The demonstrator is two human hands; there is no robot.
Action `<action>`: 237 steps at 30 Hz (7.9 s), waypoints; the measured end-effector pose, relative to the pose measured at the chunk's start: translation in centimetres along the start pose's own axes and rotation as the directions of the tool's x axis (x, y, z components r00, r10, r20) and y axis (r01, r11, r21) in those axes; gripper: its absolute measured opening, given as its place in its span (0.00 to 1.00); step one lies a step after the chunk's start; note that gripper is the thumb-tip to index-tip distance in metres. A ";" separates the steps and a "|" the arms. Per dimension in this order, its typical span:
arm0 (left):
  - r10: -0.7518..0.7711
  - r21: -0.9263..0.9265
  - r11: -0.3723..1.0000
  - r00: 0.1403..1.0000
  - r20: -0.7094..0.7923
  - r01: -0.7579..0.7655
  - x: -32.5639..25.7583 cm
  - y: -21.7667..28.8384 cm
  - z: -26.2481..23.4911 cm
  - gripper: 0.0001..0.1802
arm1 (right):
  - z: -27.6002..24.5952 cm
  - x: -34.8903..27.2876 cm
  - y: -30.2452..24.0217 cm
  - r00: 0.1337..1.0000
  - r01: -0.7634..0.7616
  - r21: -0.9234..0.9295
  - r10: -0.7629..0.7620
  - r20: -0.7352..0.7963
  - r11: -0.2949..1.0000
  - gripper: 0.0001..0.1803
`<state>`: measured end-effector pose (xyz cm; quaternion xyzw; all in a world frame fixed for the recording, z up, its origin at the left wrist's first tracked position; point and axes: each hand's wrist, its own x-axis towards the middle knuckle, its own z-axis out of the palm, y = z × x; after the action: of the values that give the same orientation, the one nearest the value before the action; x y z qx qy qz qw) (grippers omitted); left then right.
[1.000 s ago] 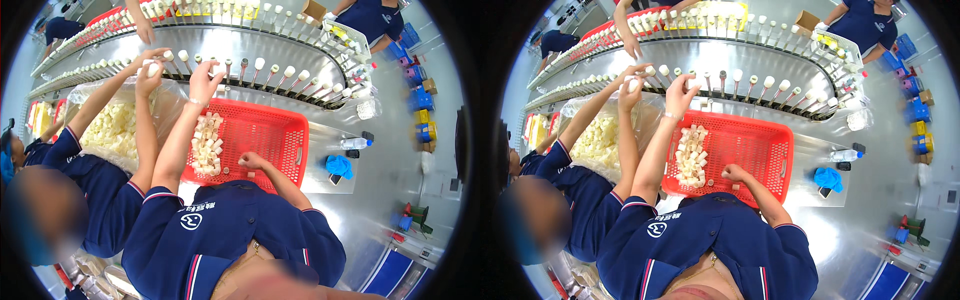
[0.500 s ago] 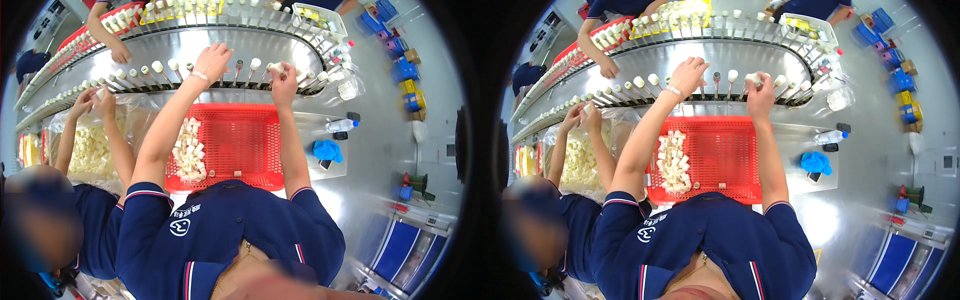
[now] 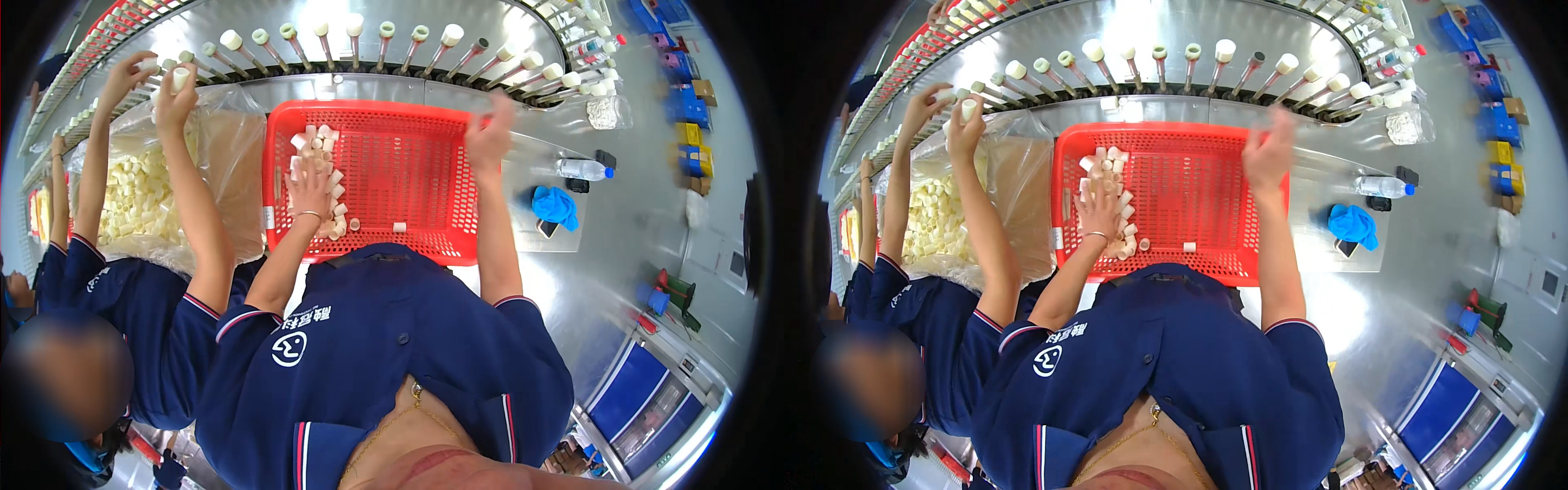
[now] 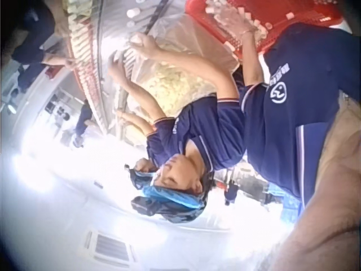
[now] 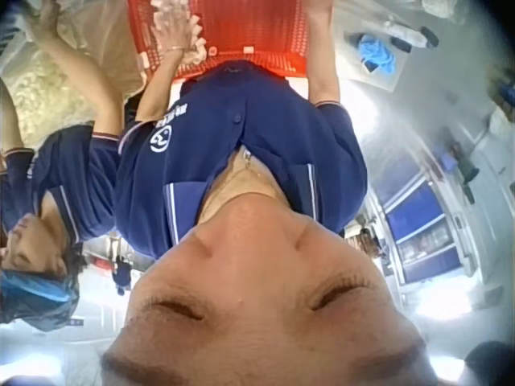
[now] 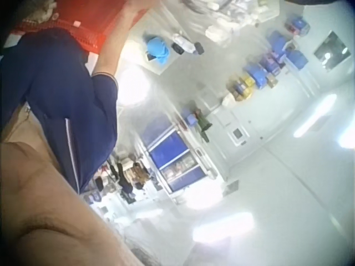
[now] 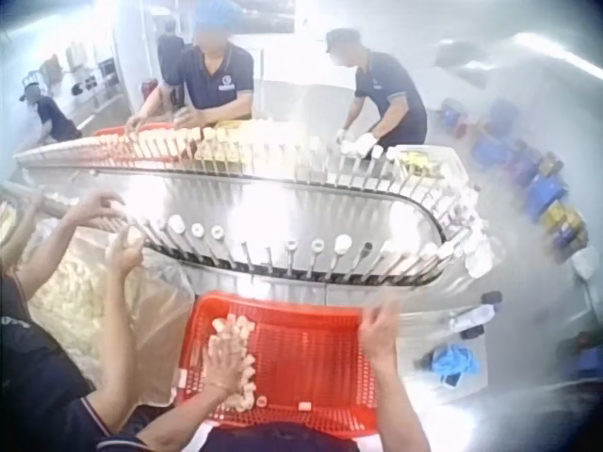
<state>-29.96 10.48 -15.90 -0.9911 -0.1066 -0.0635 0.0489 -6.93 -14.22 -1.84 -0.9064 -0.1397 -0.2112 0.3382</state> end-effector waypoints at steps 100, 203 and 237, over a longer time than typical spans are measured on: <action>0.154 -0.934 -0.127 0.937 0.315 0.335 9.4 2.3 -8.8 0.15 | 2.6 10.7 -4.8 0.973 -0.068 0.031 0.060 0.221 0.997 0.21; 0.241 -0.300 0.918 0.966 -0.097 -0.260 29.8 3.4 -19.9 0.14 | -2.7 4.7 -3.5 0.940 0.036 0.225 -0.109 0.323 0.974 0.22; 0.079 -0.880 0.473 0.997 -0.001 -0.038 9.5 2.8 -0.9 0.21 | 7.4 -6.4 1.7 0.712 -0.563 0.483 0.096 0.696 0.670 0.17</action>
<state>-20.28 9.58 -14.00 -0.8803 -0.0261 -0.0877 -0.4654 -9.72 -11.21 -10.92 -0.7488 -0.1303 0.2312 0.6074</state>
